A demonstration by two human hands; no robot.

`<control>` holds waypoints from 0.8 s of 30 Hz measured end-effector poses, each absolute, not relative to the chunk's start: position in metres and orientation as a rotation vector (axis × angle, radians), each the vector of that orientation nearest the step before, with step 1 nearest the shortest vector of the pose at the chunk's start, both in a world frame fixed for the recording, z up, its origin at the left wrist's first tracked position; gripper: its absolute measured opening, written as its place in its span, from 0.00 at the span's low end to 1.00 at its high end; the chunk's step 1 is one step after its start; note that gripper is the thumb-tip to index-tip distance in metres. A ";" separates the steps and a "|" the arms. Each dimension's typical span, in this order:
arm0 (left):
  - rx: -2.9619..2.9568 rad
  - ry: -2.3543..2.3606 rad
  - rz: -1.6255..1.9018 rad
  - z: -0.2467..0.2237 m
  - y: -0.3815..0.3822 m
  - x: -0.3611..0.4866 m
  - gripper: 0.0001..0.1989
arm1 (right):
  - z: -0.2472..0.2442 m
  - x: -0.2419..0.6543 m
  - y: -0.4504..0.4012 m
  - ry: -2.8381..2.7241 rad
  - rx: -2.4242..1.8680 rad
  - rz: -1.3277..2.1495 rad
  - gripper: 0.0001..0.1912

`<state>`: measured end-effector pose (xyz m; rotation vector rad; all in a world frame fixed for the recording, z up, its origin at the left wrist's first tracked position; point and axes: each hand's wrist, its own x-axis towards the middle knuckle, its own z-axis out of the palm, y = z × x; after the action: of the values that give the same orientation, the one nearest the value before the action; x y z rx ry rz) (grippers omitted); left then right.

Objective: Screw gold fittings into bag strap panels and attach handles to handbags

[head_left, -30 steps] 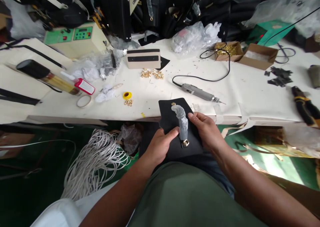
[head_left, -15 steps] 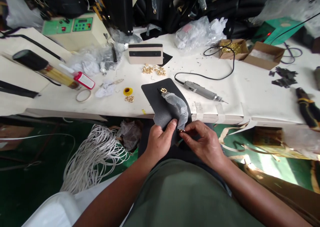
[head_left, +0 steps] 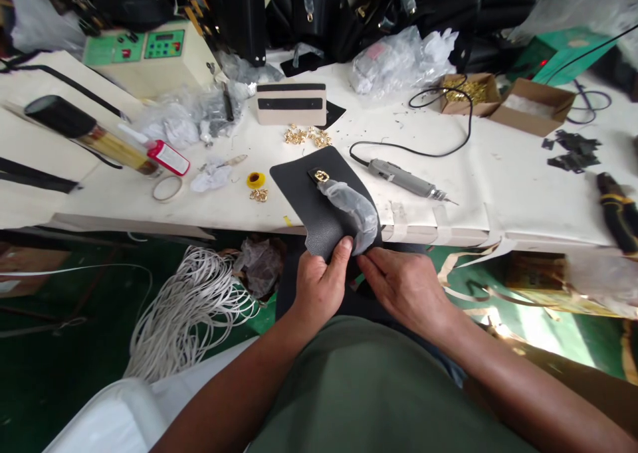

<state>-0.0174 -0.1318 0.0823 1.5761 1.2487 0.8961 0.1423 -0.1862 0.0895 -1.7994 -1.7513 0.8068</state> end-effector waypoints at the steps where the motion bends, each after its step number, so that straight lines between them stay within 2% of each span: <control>1: 1.556 1.255 0.925 0.081 -0.133 -0.017 0.14 | 0.088 0.141 -0.186 -1.596 -1.763 0.962 0.24; 5: 1.503 1.286 0.986 0.080 -0.133 -0.014 0.16 | 0.079 0.136 -0.188 -1.036 -1.523 1.399 0.25; 24: 1.427 1.329 1.023 0.078 -0.134 -0.013 0.19 | 0.079 0.125 -0.191 -0.697 -1.372 1.531 0.27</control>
<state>-0.0130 -0.1343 0.0785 1.4275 1.3288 1.0229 0.1252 -0.1905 0.0789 -1.3723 -0.6975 1.5311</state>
